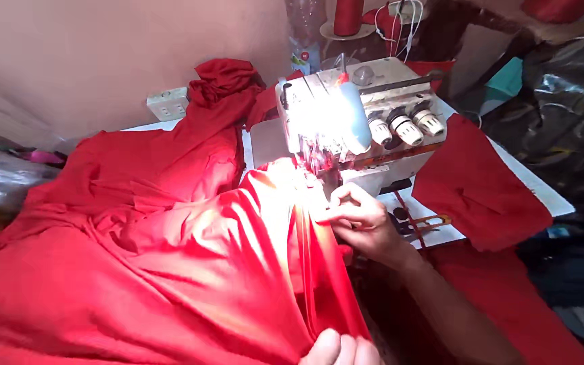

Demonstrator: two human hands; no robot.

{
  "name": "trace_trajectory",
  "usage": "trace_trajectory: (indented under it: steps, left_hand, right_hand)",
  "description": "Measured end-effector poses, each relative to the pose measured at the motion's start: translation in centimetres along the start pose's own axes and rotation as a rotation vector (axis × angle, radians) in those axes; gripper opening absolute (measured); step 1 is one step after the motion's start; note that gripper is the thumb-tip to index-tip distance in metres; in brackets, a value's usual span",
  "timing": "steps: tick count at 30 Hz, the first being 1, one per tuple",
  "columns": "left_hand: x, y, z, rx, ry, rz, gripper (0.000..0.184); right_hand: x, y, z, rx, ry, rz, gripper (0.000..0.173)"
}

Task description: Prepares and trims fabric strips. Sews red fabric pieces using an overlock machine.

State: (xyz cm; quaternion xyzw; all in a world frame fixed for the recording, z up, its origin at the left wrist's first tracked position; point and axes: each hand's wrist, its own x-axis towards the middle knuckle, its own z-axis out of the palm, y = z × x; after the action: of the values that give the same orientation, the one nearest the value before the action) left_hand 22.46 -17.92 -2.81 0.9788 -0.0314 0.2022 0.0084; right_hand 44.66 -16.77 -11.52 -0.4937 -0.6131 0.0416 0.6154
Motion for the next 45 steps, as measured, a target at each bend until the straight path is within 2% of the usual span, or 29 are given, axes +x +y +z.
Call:
trace_trajectory:
  steps: [3,11,14,16,19,20,21,23,25,27,29,33,36,38,40,42,43,45]
  left_hand:
    - [0.6,-0.8,2.2,0.134,0.05,-0.082,0.025]
    - [4.6,-4.3,3.4,0.323,0.178,-0.271,0.023]
    - [4.9,-7.6,3.4,0.212,0.2,-0.253,0.02]
    - [4.3,-11.0,2.4,0.117,0.143,-0.269,0.028]
    - [4.3,-14.7,-1.5,0.126,0.05,-0.351,0.056]
    - [4.4,-14.7,-2.3,0.133,0.07,-0.334,0.055]
    - [4.4,-13.9,-2.8,0.114,0.083,-0.296,0.045]
    - [4.7,-9.6,-2.9,0.04,-0.001,-0.264,0.03]
    - [3.7,-6.3,0.9,0.125,0.09,-0.166,0.024]
    - [3.0,-5.1,4.3,0.231,0.192,-0.129,0.024]
    - [2.9,-5.1,5.6,0.294,0.24,-0.151,0.024]
    - [4.3,-6.2,4.9,0.353,0.245,-0.219,0.024]
    - [4.0,-8.8,4.1,0.267,0.304,-0.245,0.025]
    - [3.3,-11.9,2.1,0.17,0.225,-0.301,0.029]
    - [2.6,-16.4,-0.1,0.164,0.023,-0.344,0.034]
    - [2.6,-20.7,-1.8,0.163,-0.156,-0.401,0.027]
    - [2.6,-22.2,-2.5,0.134,-0.194,-0.432,0.018]
    - [2.4,-23.6,-5.0,0.067,-0.214,-0.43,0.013]
  right_hand:
    - [0.0,0.3,-0.1,0.025,-0.012,0.005,0.012]
    - [-0.3,-0.5,-0.9,0.022,-0.086,-0.008,0.014]
    - [0.1,-0.4,-0.8,-0.022,-0.09,-0.021,0.013]
    - [0.5,-0.1,-0.7,-0.053,-0.085,-0.015,0.014]
    - [1.2,0.3,-0.7,-0.053,-0.07,0.023,0.016]
    - [1.3,0.3,-0.6,-0.059,-0.062,0.033,0.017]
    - [1.4,0.3,-0.6,-0.07,-0.054,0.041,0.017]
    - [1.2,0.2,-0.5,-0.095,-0.033,0.047,0.017]
    - [0.7,0.0,-0.6,-0.089,-0.023,0.028,0.017]
    - [0.0,-0.1,-0.6,-0.057,-0.021,0.007,0.015]
    - [-0.5,-0.2,-0.6,-0.033,-0.03,0.004,0.015]
    - [-0.2,-0.2,-0.4,0.005,-0.03,0.002,0.014]
    - [0.9,0.0,-0.1,0.013,-0.029,0.02,0.012]
    - [1.8,0.2,-0.2,0.028,-0.032,0.04,0.012]
    - [2.3,0.5,-0.2,0.016,-0.03,0.05,0.014]
    - [2.5,0.7,-0.1,-0.01,-0.025,0.03,0.015]
    - [2.5,0.8,0.1,-0.021,-0.021,0.013,0.016]
    - [2.5,0.8,0.3,-0.048,-0.01,-0.022,0.02]
